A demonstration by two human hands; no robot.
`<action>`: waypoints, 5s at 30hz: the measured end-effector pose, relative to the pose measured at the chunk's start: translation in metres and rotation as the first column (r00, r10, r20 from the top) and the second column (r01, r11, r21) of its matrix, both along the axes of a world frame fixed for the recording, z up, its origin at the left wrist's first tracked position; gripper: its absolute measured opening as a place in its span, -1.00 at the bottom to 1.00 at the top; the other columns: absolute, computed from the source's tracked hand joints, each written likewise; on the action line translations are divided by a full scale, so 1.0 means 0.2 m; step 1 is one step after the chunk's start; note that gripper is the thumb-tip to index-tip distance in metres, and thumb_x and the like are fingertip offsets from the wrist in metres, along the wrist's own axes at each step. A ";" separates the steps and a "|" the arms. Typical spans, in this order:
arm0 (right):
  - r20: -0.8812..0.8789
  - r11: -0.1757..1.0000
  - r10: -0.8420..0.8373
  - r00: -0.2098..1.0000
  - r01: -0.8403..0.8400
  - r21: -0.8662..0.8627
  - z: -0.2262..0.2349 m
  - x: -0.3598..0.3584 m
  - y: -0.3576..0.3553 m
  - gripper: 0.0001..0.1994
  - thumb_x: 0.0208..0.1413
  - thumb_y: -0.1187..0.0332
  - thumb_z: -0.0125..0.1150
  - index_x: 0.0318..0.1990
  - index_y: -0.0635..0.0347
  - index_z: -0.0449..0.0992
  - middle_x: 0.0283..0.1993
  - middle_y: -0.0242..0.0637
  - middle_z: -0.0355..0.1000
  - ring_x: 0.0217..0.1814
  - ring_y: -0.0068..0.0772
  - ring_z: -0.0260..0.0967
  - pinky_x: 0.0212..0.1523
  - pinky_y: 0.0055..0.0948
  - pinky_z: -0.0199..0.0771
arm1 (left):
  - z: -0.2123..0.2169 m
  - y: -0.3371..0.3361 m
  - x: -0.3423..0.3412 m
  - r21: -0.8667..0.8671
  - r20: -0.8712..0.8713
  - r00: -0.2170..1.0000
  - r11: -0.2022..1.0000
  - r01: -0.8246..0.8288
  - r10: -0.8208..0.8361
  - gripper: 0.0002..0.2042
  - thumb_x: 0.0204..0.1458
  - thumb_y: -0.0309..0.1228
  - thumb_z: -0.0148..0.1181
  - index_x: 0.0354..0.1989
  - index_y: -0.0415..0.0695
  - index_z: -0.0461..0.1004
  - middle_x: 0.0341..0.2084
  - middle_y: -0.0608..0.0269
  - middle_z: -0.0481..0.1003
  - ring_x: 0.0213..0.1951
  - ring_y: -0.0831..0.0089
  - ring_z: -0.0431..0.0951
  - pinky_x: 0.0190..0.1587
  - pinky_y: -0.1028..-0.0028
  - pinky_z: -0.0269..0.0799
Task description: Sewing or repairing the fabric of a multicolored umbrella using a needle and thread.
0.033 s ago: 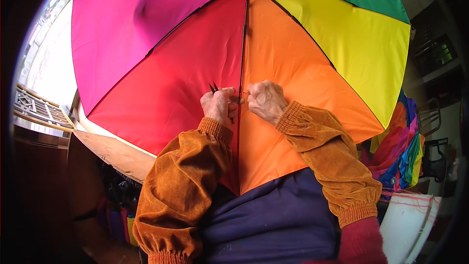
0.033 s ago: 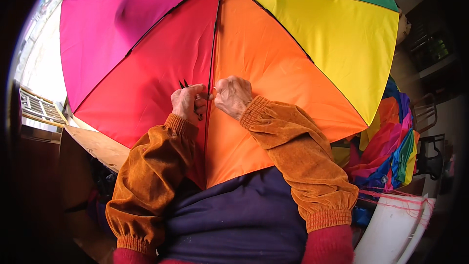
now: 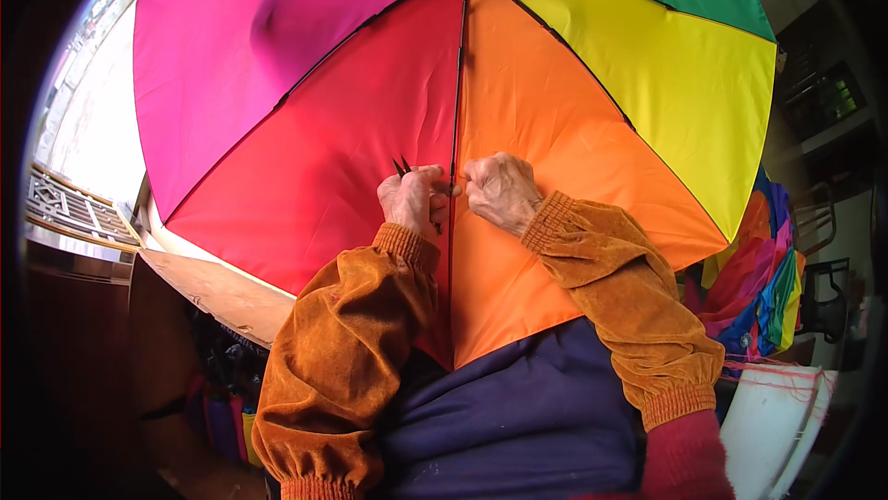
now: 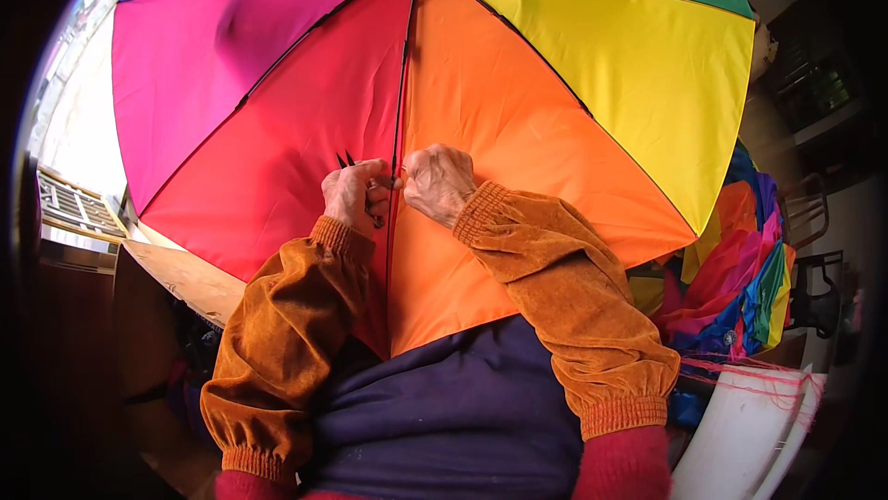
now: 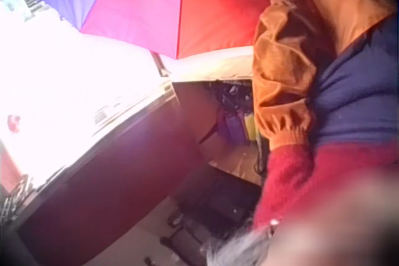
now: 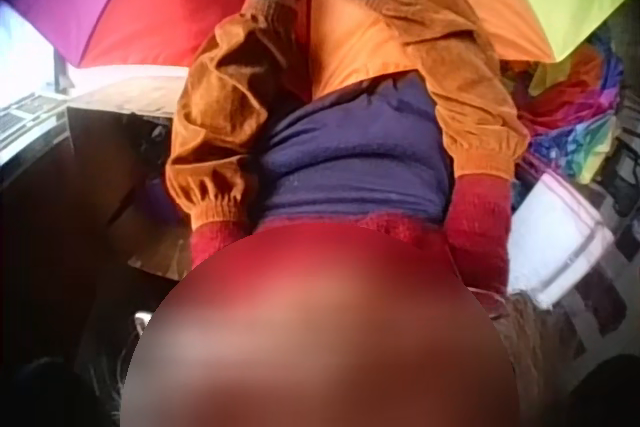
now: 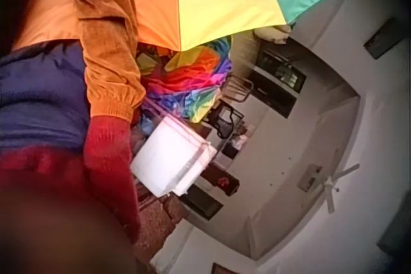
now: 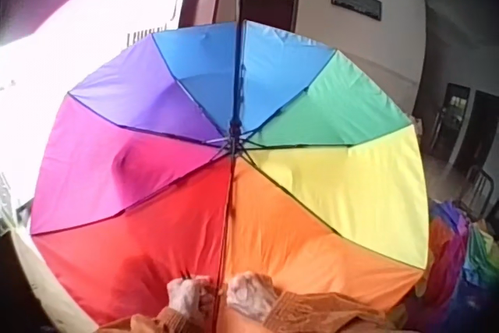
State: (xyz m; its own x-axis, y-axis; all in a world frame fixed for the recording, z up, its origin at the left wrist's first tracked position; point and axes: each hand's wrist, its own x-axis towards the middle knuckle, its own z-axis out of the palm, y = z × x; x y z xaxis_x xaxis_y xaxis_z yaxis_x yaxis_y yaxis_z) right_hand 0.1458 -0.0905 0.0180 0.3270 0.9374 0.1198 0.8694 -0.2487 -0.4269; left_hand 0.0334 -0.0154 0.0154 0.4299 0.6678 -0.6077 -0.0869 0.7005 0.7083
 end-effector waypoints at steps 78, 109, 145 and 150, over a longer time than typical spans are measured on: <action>-0.466 0.988 0.091 0.880 -0.020 0.154 -0.01 0.06 0.06 -0.85 -0.20 0.58 0.11 -0.38 0.32 0.44 -0.47 -0.38 0.30 -0.47 -0.58 0.23 -0.39 -0.62 0.31 | -0.02 0.04 -0.02 -0.027 0.156 0.977 0.988 0.150 -0.144 -0.93 0.03 -0.47 0.01 -0.46 -0.17 0.35 -0.69 0.22 0.41 -0.78 0.72 0.11 -0.76 0.66 -0.05; -0.237 0.969 0.208 0.949 -0.168 0.181 0.08 0.07 0.01 -0.92 -0.13 0.48 0.09 -0.46 0.26 0.50 -0.48 -0.19 0.38 -0.39 -0.23 0.39 -0.34 -0.37 0.38 | -0.01 0.02 0.00 -0.034 0.136 0.985 0.993 0.114 -0.109 -0.96 -0.04 -0.53 0.09 -0.48 -0.21 0.42 -0.68 0.22 0.42 -0.79 0.75 0.07 -0.76 0.69 -0.09; -0.851 0.850 -0.092 0.517 0.486 0.204 0.32 0.30 -0.13 -0.90 -0.04 0.46 -0.01 -0.54 0.25 0.35 -0.69 -0.50 0.14 -0.75 -0.75 0.01 -0.85 -0.69 0.03 | -0.02 0.02 0.00 0.302 0.032 0.992 0.947 0.109 -0.124 -0.93 -0.24 -0.60 0.17 -0.59 -0.20 0.39 -0.74 0.21 0.41 -0.80 0.68 0.26 -0.82 0.68 0.07; -0.597 0.973 -0.091 0.797 0.200 0.119 0.16 0.09 -0.07 -0.91 -0.06 0.46 0.02 -0.51 0.28 0.40 -0.66 -0.22 0.33 -0.63 -0.36 0.32 -0.61 -0.39 0.34 | -0.05 0.05 0.01 0.106 0.080 0.986 0.985 0.136 -0.144 -0.94 -0.07 -0.49 0.08 -0.49 -0.18 0.36 -0.72 0.18 0.40 -0.82 0.70 0.11 -0.81 0.65 -0.08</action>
State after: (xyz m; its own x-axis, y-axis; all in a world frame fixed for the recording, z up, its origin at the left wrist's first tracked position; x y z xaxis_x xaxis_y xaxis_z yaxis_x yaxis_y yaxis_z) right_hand 0.1641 -0.1038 0.0491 0.5159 0.8566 0.0109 0.3995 -0.2294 -0.8875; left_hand 0.0354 -0.0050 0.0059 0.5721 0.6525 -0.4970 -0.0576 0.6364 0.7692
